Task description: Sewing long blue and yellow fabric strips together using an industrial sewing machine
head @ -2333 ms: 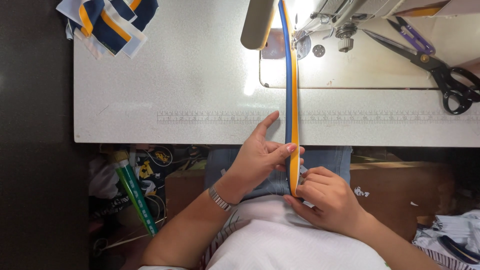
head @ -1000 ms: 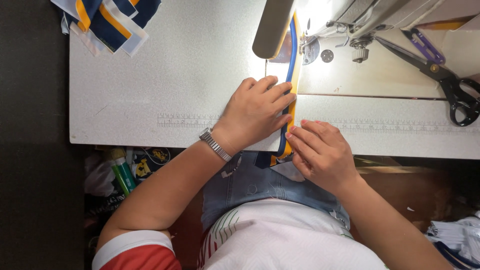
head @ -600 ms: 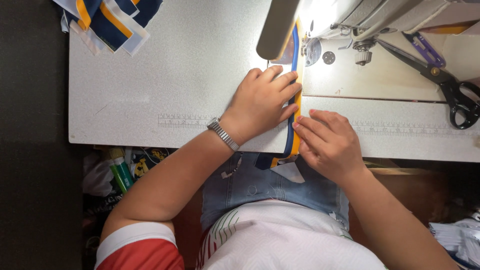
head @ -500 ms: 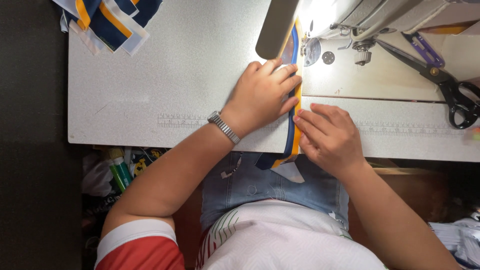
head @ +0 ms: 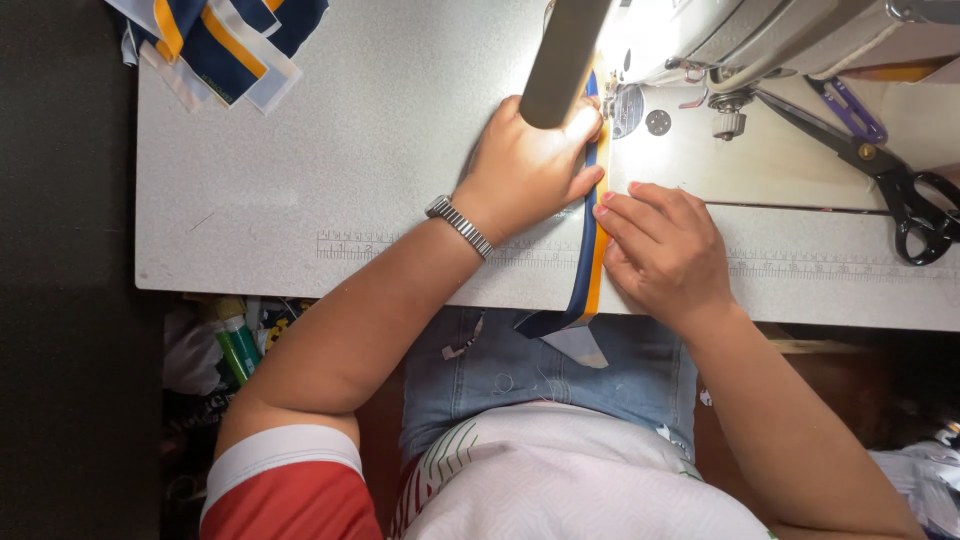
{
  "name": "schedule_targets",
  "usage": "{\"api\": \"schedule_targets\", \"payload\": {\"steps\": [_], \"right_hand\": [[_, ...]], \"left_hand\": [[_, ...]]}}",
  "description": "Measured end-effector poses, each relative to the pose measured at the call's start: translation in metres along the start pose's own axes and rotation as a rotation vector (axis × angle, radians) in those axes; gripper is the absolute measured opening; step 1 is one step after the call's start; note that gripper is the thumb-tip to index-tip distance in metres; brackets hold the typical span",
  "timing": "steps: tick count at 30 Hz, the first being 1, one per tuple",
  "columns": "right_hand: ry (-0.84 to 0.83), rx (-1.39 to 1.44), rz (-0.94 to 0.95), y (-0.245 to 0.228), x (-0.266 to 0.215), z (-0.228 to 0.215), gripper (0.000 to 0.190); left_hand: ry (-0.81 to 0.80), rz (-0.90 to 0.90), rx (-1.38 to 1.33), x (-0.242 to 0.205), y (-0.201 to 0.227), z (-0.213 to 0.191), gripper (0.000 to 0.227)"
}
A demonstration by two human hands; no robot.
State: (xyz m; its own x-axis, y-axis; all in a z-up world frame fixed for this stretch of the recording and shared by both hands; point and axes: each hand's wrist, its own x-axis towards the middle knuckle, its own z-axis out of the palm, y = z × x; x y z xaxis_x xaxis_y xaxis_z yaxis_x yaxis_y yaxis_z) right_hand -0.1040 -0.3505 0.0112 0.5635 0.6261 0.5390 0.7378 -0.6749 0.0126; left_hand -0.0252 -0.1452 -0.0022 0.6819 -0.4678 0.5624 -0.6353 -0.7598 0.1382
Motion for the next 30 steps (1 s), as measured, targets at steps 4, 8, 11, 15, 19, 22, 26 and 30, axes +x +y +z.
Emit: {"api": "schedule_targets", "payload": {"steps": [4,8,11,15,19,22,26,30], "right_hand": [[-0.005,-0.004,0.005,0.003,0.003,0.003,0.025],[-0.019,0.003,0.030,0.003,0.008,0.007,0.025],[-0.050,0.024,0.086,0.001,0.011,0.008,0.027],[-0.056,0.155,0.169,-0.004,0.003,-0.037,0.031],[-0.176,-0.331,0.322,0.025,-0.038,-0.111,0.035],[-0.092,0.334,0.707,0.048,-0.073,-0.100,0.081],[-0.381,-0.295,0.503,0.061,-0.085,-0.064,0.074],[-0.265,-0.356,0.473,0.064,-0.100,-0.044,0.045]], "left_hand": [[0.047,0.014,0.019,0.002,-0.006,0.008,0.040],[0.026,-0.005,-0.041,0.005,-0.014,0.016,0.037],[0.033,-0.034,-0.128,0.008,-0.019,0.020,0.034],[-0.075,-0.125,-0.192,0.004,-0.011,0.006,0.032],[-0.207,-0.196,-0.123,-0.014,0.012,-0.038,0.041],[-0.233,-0.237,-0.249,-0.025,0.033,-0.061,0.041],[-0.145,-0.213,-0.440,-0.039,0.059,-0.073,0.037],[-0.070,-0.210,-0.530,-0.060,0.074,-0.081,0.028]]}}
